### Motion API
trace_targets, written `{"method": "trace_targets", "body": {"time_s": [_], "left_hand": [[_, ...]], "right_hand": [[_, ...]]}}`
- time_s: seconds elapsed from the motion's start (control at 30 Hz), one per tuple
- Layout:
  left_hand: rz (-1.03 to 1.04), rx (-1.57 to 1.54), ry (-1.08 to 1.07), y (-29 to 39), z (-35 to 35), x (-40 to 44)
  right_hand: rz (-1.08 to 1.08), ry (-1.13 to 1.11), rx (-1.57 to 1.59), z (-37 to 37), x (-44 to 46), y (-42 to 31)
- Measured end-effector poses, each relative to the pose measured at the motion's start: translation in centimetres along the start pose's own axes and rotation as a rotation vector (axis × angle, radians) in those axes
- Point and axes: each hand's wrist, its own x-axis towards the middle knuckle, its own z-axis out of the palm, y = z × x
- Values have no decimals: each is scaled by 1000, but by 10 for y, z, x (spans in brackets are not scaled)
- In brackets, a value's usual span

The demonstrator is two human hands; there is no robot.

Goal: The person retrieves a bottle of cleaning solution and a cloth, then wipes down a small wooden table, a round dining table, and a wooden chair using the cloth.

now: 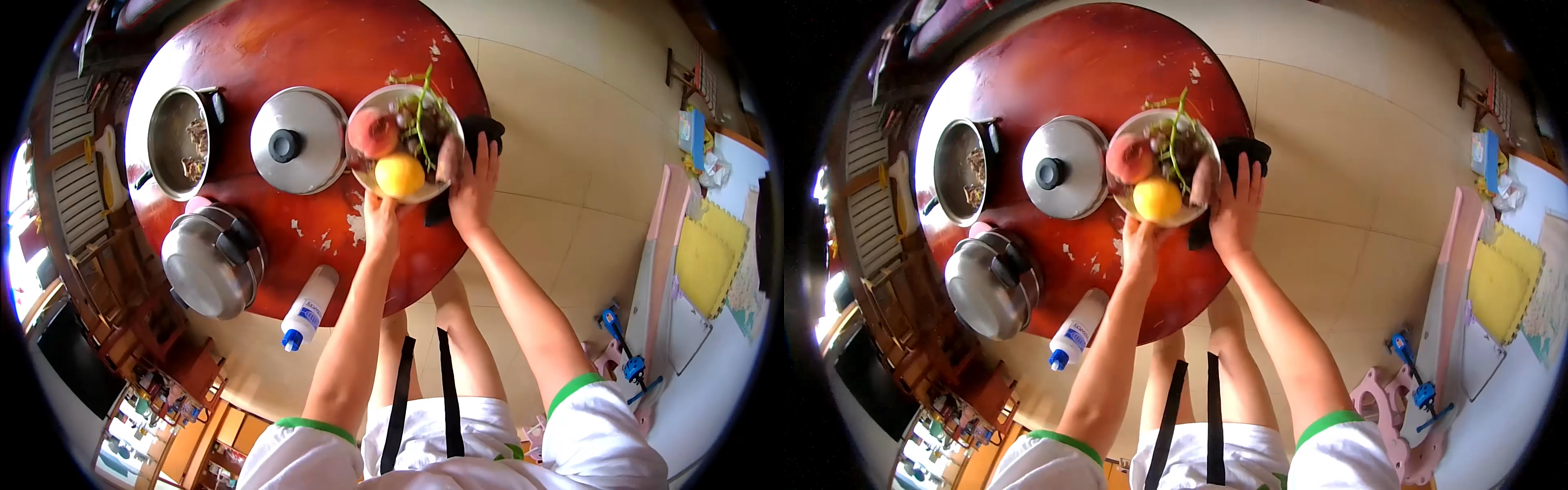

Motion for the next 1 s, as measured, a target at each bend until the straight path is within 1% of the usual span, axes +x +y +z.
{"method": "trace_targets", "body": {"time_s": [0.07,0.13,0.2,0.27,0.33,0.4,0.47,0.5,0.53,0.57,0.63,0.67,0.73,0.8,0.83,0.87,0.9,0.93,1.0], "left_hand": [[-75,13,52,-8,-16,-31],[-102,1,84,-20,-34,-59],[-154,-13,106,-29,-51,-86],[-191,-27,148,-42,-72,-109],[-206,-54,141,-55,-92,-128],[-216,-104,190,-62,-102,-144],[-214,-145,198,-65,-108,-156],[-216,-153,213,-69,-112,-160],[-217,-161,231,-72,-116,-161],[-214,-151,214,-73,-118,-161],[-234,-178,203,-72,-116,-160],[-251,-204,203,-71,-116,-160],[-271,-209,224,-71,-115,-164],[-280,-219,236,-79,-122,-170],[-329,-174,279,-88,-130,-174],[-366,-131,315,-91,-133,-173],[-382,-156,377,-77,-124,-179],[-366,-173,388,-70,-121,-189],[-385,-46,555,-56,-119,-207]], "right_hand": [[-5,-22,32,-5,0,-1],[3,-73,8,-2,-7,3],[-53,-73,62,-6,-18,4],[-172,-195,-32,-10,-43,9],[-282,-344,-15,-22,-70,6],[-343,-445,2,-27,-75,2],[-485,-444,-8,-22,-47,0],[-520,-459,-24,-17,-24,-8],[-554,-381,-83,-2,5,-16],[-530,-264,-105,15,41,-26],[-491,-80,-21,47,125,-48],[-496,8,-57,68,164,-53],[-463,117,-84,82,215,-69],[-414,-11,-100,74,230,-80],[-433,14,-50,80,222,-72],[-555,169,-143,93,204,-51],[-491,133,-141,77,170,-49],[-468,121,-89,61,135,-46],[-425,-52,-107,31,61,-38]]}}
